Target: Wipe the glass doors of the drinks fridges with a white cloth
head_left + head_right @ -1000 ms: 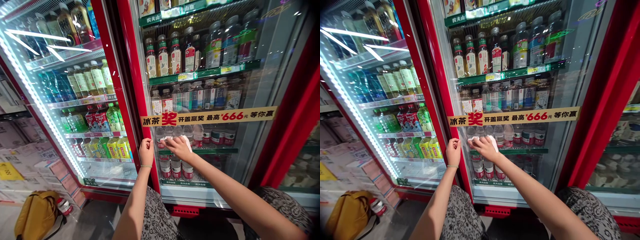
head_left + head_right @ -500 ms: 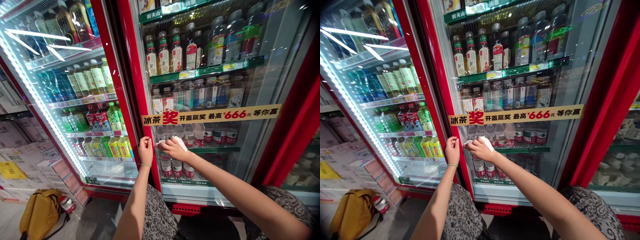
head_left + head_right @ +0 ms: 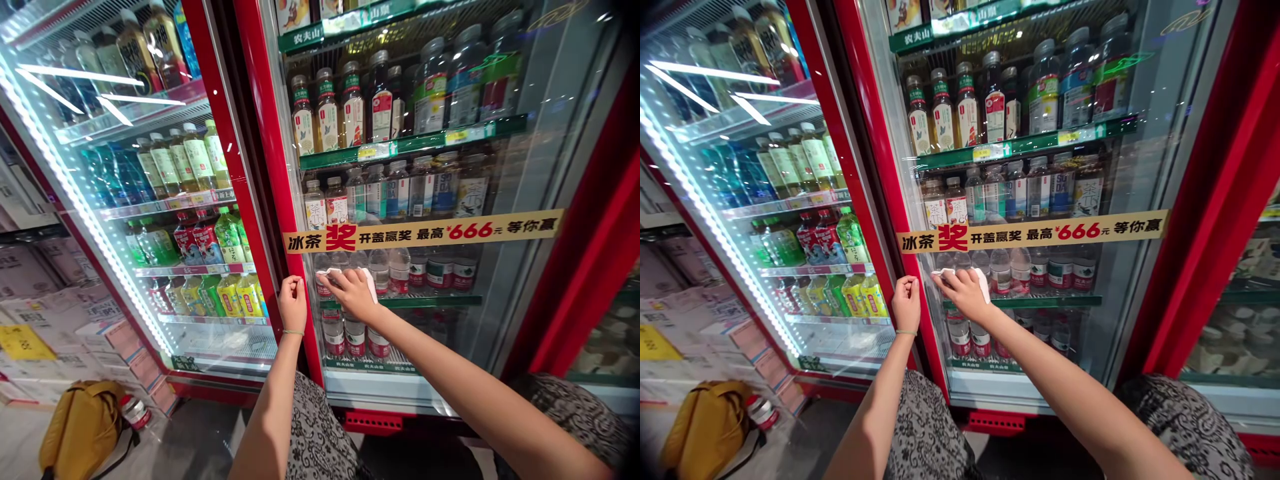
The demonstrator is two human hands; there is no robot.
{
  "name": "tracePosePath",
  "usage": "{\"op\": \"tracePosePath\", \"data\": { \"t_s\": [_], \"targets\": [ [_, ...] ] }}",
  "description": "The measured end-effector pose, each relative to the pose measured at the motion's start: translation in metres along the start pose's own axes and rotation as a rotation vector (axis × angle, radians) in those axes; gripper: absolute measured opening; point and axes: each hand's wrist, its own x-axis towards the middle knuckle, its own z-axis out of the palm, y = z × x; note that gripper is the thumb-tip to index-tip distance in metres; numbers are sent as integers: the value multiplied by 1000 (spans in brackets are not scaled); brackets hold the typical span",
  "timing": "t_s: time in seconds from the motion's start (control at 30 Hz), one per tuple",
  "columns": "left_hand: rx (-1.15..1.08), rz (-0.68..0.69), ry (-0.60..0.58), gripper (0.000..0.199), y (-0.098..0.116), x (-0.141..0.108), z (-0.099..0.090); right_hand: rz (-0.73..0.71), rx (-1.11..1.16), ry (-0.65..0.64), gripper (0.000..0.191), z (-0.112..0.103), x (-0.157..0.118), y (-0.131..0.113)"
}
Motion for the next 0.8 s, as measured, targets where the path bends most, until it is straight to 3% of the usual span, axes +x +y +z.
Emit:
{"op": "tracePosePath", "data": {
  "t_s": [0.13, 0.27, 0.43, 0.57, 0.7, 0.73, 0.8],
  "targets": [
    [30, 22, 6, 20, -1, -1, 0, -305, 29, -5, 33, -3, -3, 6],
    [56, 42, 14, 19, -1, -2, 2, -45, -15, -15, 40, -7, -7, 15],
    [79, 76, 25, 16, 0, -7, 7, -291, -3, -23, 35, -12, -12, 18],
    [104, 115, 37, 11, 3, -7, 8, -24, -64, 0, 41, -15, -15, 19],
    [127, 152, 51, 8, 7, -7, 7, -221, 11, -10, 40, -14, -19, 19],
    [130, 159, 47, 7, 8, -7, 7, -216, 10, -9, 40, -15, -20, 19],
    [132, 170, 35, 7, 9, -8, 7, -75, -33, 0, 41, -16, -21, 19]
  ]
}}
